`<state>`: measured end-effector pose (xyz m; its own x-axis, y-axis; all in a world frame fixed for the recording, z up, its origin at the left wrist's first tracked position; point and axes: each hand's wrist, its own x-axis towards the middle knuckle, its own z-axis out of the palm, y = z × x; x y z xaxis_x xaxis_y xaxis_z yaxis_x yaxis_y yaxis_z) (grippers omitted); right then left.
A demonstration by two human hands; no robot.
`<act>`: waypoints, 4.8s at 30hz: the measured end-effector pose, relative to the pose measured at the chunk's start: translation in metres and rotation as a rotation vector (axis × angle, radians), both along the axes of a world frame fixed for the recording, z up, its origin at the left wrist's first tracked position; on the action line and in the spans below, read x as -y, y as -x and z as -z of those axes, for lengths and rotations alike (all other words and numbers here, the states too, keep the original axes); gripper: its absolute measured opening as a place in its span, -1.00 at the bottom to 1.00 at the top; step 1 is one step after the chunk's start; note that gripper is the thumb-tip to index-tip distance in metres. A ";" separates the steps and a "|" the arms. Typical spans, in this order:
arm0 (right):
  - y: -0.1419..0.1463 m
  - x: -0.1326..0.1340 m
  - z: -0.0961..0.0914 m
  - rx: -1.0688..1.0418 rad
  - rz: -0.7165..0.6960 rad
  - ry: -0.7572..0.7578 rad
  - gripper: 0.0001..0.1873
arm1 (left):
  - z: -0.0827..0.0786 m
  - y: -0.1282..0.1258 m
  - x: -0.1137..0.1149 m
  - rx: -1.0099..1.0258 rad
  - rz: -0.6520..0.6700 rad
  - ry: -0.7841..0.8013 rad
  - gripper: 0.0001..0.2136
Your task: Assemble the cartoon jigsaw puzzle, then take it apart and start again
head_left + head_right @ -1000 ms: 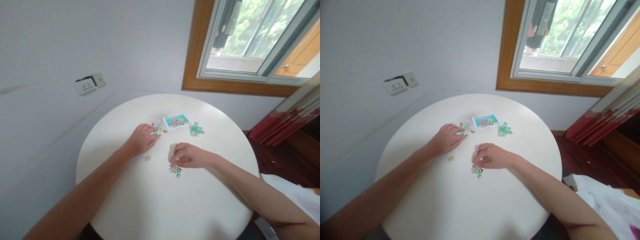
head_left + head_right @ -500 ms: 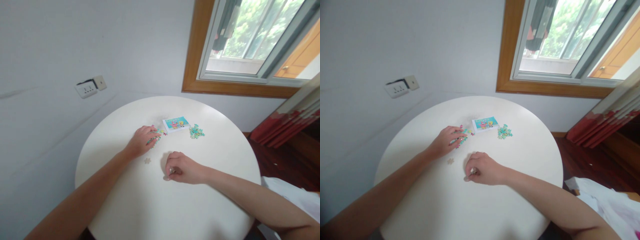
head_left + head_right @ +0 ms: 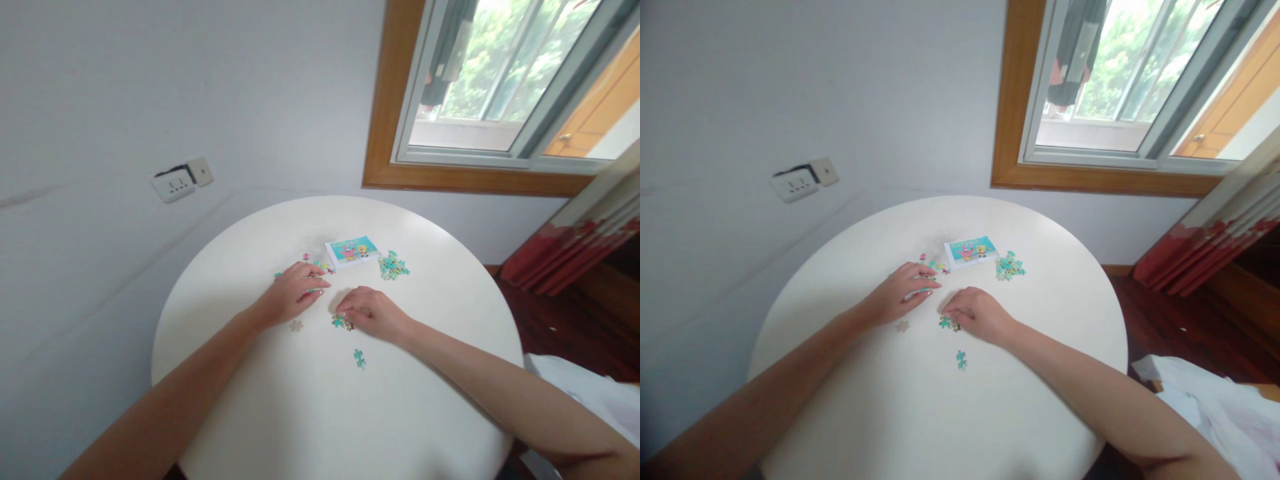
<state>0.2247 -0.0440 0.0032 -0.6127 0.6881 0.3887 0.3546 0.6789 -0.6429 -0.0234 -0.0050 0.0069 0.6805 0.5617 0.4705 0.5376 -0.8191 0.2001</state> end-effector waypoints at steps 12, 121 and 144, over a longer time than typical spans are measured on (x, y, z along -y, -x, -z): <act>-0.023 -0.004 -0.016 0.237 -0.130 0.080 -0.74 | -0.008 -0.018 0.021 -0.071 0.190 0.155 -0.87; -0.107 -0.111 0.031 0.084 0.533 -0.097 -0.55 | -0.003 -0.025 -0.015 0.030 -0.380 -0.115 -0.65; -0.066 -0.056 0.016 0.214 0.216 -0.119 -0.61 | 0.039 -0.017 -0.024 -0.059 -0.233 -0.079 -0.66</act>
